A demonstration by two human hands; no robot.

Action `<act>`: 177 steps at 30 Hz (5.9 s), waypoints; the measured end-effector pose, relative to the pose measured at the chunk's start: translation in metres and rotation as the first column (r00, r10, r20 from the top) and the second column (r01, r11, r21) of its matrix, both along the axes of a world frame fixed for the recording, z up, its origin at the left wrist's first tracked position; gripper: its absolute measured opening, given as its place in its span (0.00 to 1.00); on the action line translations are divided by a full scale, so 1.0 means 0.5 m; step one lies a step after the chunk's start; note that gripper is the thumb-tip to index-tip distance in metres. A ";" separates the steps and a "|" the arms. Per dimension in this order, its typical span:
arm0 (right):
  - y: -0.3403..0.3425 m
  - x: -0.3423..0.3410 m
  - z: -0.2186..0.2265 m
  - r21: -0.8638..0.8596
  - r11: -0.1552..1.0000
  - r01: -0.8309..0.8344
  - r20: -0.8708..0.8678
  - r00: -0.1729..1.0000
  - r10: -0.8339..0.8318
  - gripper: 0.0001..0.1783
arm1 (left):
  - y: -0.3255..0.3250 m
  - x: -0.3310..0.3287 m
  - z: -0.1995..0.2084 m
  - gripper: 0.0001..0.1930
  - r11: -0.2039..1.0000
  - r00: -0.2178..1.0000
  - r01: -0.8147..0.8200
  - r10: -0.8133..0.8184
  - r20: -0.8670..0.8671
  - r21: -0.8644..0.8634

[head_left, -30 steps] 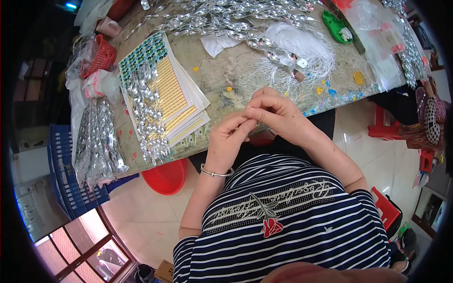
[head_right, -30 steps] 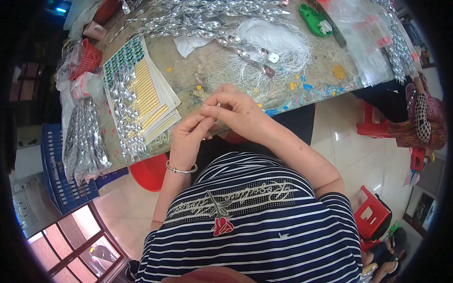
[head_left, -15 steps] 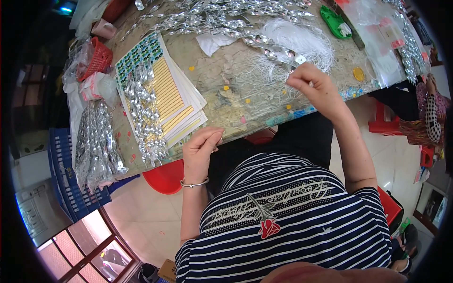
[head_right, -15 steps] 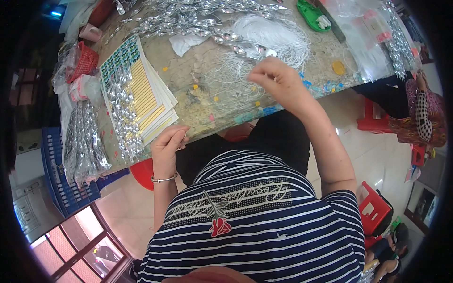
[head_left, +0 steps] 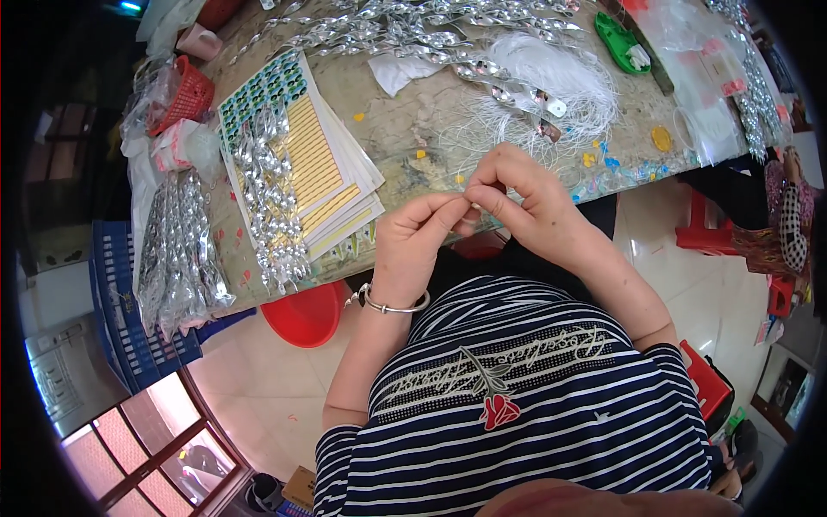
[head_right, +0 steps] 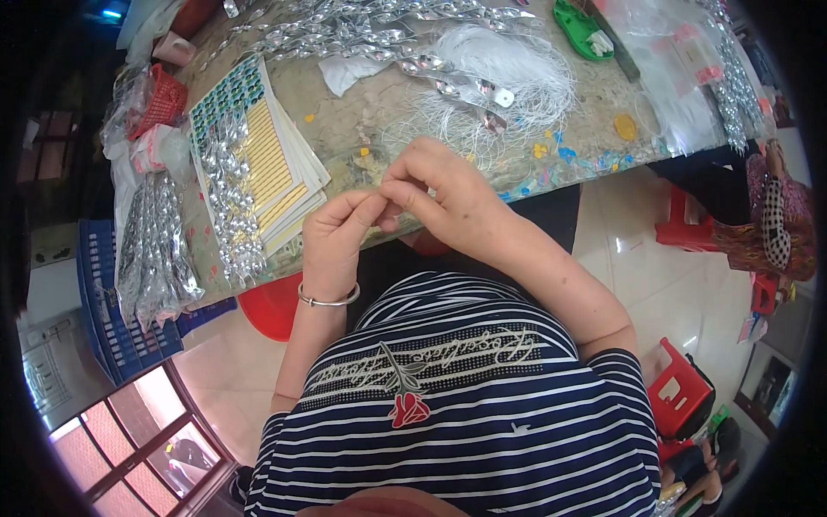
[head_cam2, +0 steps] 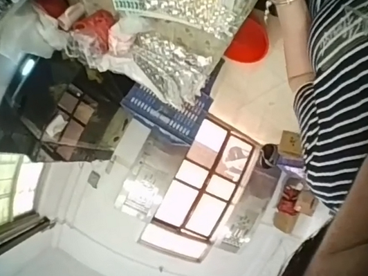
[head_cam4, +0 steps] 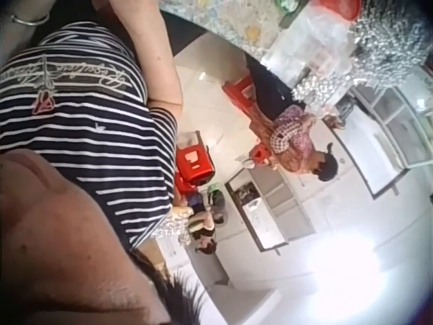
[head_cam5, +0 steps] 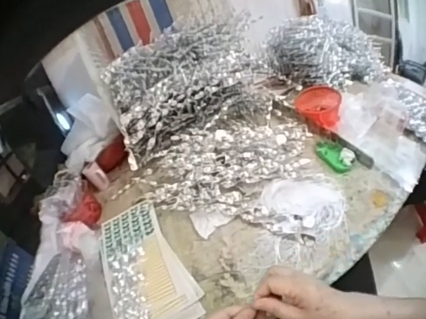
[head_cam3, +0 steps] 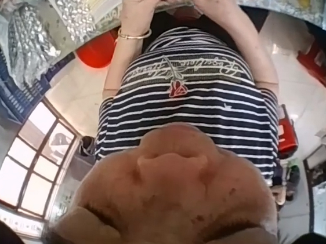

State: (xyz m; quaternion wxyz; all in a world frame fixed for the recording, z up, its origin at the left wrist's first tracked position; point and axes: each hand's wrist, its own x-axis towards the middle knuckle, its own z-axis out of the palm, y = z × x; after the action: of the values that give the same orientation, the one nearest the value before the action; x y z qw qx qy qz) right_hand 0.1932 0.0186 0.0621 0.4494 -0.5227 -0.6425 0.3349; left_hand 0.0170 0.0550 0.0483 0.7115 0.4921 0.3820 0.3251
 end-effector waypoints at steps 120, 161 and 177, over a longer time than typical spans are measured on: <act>-0.024 0.008 -0.021 -0.320 0.946 0.044 -0.427 0.885 -0.186 0.13 | -0.005 0.013 0.010 0.05 0.991 0.991 -0.098 0.106 0.087 -0.093; -0.051 0.019 -0.006 -0.199 0.976 -0.090 -0.377 0.926 0.008 0.13 | -0.020 0.002 0.015 0.06 0.984 0.986 0.088 -0.063 0.155 -0.154; -0.039 0.022 0.019 0.081 0.997 -0.011 0.053 0.999 0.006 0.02 | -0.011 0.003 0.018 0.06 0.987 0.992 0.094 -0.082 0.091 -0.132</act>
State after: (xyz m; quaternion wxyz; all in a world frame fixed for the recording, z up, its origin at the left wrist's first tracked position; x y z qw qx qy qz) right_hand 0.2042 -0.0008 0.0714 0.4518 -0.5098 -0.6694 0.2965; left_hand 0.0183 0.0493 0.0571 0.7728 0.4446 0.3502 0.2872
